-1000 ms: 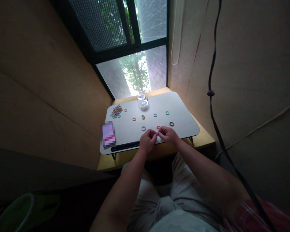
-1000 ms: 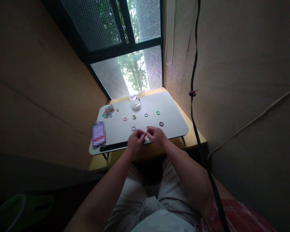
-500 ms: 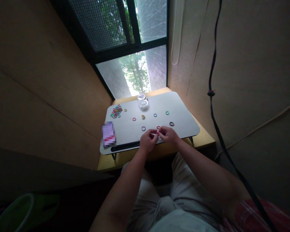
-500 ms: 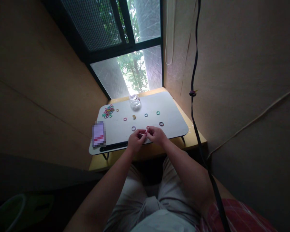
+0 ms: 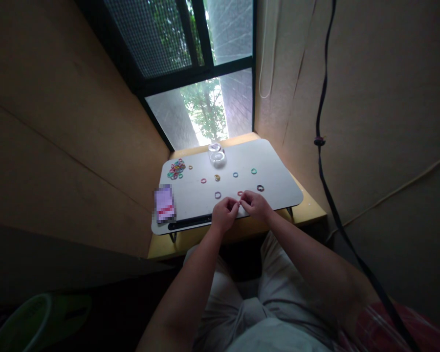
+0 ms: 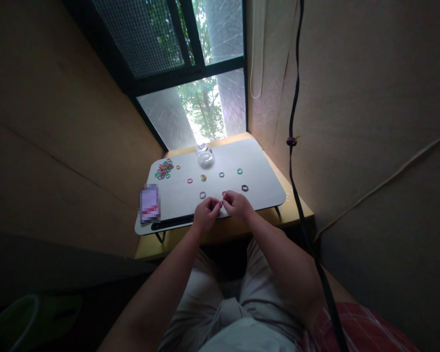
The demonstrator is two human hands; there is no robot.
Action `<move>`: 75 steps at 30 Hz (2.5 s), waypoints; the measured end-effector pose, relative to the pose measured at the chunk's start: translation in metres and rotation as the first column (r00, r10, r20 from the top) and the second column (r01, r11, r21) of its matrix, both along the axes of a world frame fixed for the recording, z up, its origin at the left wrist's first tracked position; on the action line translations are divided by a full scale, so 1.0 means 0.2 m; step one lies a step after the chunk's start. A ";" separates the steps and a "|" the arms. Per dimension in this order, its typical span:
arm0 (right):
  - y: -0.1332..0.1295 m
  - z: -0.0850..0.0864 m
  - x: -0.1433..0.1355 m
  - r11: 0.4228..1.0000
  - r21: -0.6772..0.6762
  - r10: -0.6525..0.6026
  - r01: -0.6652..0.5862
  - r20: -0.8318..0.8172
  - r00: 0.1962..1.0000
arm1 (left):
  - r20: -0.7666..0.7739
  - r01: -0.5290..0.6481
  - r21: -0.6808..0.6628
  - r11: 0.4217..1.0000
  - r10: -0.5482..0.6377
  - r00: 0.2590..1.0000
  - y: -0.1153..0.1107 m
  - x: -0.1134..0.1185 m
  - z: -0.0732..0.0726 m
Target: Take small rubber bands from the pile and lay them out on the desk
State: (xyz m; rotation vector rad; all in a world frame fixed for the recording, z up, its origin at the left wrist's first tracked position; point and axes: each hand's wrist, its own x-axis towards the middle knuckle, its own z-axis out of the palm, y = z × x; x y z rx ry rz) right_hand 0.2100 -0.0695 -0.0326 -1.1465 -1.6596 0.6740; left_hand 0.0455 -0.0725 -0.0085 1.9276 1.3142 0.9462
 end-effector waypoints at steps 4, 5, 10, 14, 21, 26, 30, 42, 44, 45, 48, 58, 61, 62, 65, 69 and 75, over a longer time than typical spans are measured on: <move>0.00 0.01 0.00 0.999 -0.031 -0.012 0.013 0.017 1.000 | -0.014 0.003 0.004 1.000 -0.003 1.000 0.01 0.00 -0.01; 0.00 0.01 0.00 0.999 -0.035 -0.018 0.019 0.021 1.000 | -0.017 0.005 0.005 1.000 -0.005 1.000 0.02 0.00 -0.02; 0.00 0.01 0.00 0.997 -0.058 -0.038 0.042 0.061 0.997 | -0.035 0.023 -0.001 1.000 -0.023 0.999 0.03 0.00 -0.04; 0.01 0.01 0.00 0.996 -0.088 -0.030 0.033 0.044 0.999 | -0.034 0.032 -0.012 0.999 -0.032 0.999 0.04 -0.01 -0.04; 0.02 0.00 0.00 0.993 -0.113 -0.029 0.019 -0.083 0.996 | -0.008 0.035 -0.038 0.999 -0.035 0.999 0.04 -0.01 -0.04; 0.01 0.01 0.00 0.995 -0.096 -0.017 0.006 -0.113 0.993 | 0.013 0.039 -0.038 0.998 -0.039 0.999 0.04 -0.01 -0.04; 0.00 0.04 0.01 0.993 -0.116 0.008 -0.022 -0.117 0.993 | 0.041 0.016 -0.049 0.999 -0.014 0.999 0.04 -0.01 -0.04; 0.00 0.10 0.06 0.966 -0.199 0.058 -0.164 -0.452 0.890 | 0.015 -0.092 -0.046 0.995 0.093 0.996 0.05 0.02 -0.02; 0.00 0.11 0.06 0.945 -0.218 0.081 -0.243 -0.565 0.821 | -0.001 -0.116 -0.049 0.992 0.116 0.993 0.06 0.03 -0.01; 0.00 0.12 0.07 0.937 -0.224 0.080 -0.267 -0.608 0.790 | -0.007 -0.127 -0.055 0.990 0.126 0.992 0.06 0.04 -0.01; -0.01 0.14 0.07 0.931 -0.238 0.038 -0.276 -0.690 0.723 | -0.018 -0.138 -0.101 0.985 0.136 0.990 0.09 0.06 0.00; 0.01 0.16 0.07 0.927 -0.251 0.032 -0.278 -0.687 0.726 | -0.057 -0.172 -0.166 0.971 0.164 0.985 0.18 0.11 0.04; 0.01 0.15 0.07 0.928 -0.248 0.049 -0.279 -0.660 0.750 | -0.059 -0.161 -0.172 0.972 0.153 0.986 0.21 0.11 0.04; 0.01 0.15 0.07 0.929 -0.245 0.053 -0.276 -0.652 0.757 | -0.060 -0.156 -0.178 0.972 0.147 0.987 0.22 0.12 0.04; 0.02 0.15 0.07 0.937 -0.242 0.049 -0.250 -0.620 0.783 | -0.071 -0.148 -0.200 0.969 0.136 0.988 0.24 0.13 0.03; 0.02 0.15 0.07 0.946 -0.244 0.039 -0.215 -0.573 0.819 | -0.070 -0.140 -0.214 0.967 0.128 0.989 0.25 0.13 0.02; 0.02 0.13 0.07 0.953 -0.239 0.038 -0.184 -0.509 0.860 | -0.117 -0.096 -0.132 0.987 0.081 0.990 0.20 0.10 0.02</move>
